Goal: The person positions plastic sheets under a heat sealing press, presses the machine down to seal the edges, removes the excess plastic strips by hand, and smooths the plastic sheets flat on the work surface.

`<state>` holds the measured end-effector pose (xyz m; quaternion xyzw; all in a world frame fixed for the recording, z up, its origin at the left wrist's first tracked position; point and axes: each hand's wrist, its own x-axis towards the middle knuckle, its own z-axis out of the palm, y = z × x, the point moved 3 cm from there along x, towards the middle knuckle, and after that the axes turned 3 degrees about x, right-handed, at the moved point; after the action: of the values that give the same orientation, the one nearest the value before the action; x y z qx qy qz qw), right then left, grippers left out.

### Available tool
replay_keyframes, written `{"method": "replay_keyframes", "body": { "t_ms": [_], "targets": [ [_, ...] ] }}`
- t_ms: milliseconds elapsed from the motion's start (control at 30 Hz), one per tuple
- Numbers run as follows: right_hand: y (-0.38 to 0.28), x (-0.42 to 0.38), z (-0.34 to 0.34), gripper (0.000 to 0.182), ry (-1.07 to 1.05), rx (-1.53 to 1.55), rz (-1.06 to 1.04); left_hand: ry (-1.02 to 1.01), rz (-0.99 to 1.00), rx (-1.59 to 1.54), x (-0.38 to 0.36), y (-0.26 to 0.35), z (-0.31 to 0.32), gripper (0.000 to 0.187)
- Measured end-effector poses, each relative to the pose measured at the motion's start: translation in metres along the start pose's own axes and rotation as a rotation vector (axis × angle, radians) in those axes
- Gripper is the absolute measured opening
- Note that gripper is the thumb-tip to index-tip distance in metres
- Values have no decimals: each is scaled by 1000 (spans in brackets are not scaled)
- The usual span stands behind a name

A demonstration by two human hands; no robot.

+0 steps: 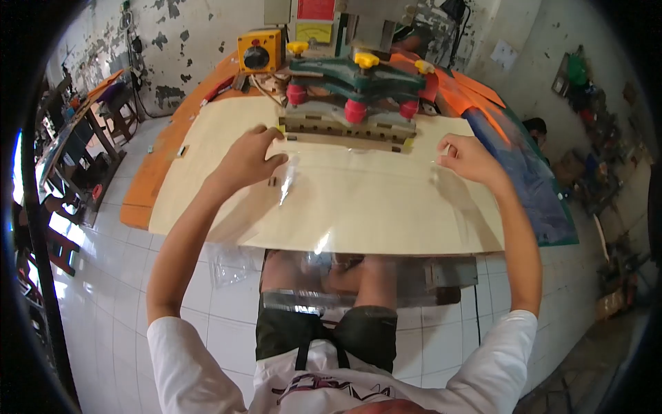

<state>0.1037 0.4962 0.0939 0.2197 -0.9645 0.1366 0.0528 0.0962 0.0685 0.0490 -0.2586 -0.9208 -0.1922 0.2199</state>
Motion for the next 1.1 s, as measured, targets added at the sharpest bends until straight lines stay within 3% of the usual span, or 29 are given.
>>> {"method": "replay_keyframes", "body": {
  "t_ms": [33, 100, 133, 167, 233, 467, 567, 600, 633, 667, 733, 767, 833, 967, 1100],
  "targets": [
    [-7, -2, 5, 29, 179, -272, -47, -3, -5, -8, -9, 7, 1, 35],
    [-32, -25, 17, 37, 106, -227, -64, 14, 184, 179, -32, 30, -2, 53],
    [-43, -42, 27, 46, 21, -173, -76, 12, 180, 172, -47, 36, -4, 53],
    [-46, -56, 37, 46, 6, -172, -75, -174, 167, 196, -64, 41, 0, 61],
    [-45, -76, 64, 60, -244, -96, 57, -484, 101, 228, -86, 33, 12, 79],
    [-14, -102, 101, 74, -198, -51, 63, -468, 53, 212, -114, 18, -2, 88],
    [-27, -118, 96, 81, -175, -45, -4, -420, 93, 226, -131, 23, -6, 82],
    [-33, -124, 94, 79, -117, -37, -22, -398, 92, 233, -137, 26, -8, 77],
    [-37, -129, 93, 78, -60, -29, -42, -286, 112, 261, -140, 36, -12, 59],
    [-36, -135, 98, 78, -66, -27, -44, -290, 106, 260, -146, 36, -10, 59],
    [-29, -145, 105, 59, 155, 24, -42, -118, 129, 285, -155, 36, -10, 44],
    [-26, -149, 108, 59, 151, 27, -45, -2, 142, 303, -157, 40, -12, 28],
    [-26, -158, 107, 37, 323, 34, -147, 31, 163, 317, -165, 40, -12, 25],
    [-29, -166, 83, 26, 347, 43, -201, 90, 186, 282, -173, 39, -30, 20],
    [-26, -166, 42, 18, 358, 289, 41, 143, 140, 303, -163, 41, -60, 24]
  ]
}}
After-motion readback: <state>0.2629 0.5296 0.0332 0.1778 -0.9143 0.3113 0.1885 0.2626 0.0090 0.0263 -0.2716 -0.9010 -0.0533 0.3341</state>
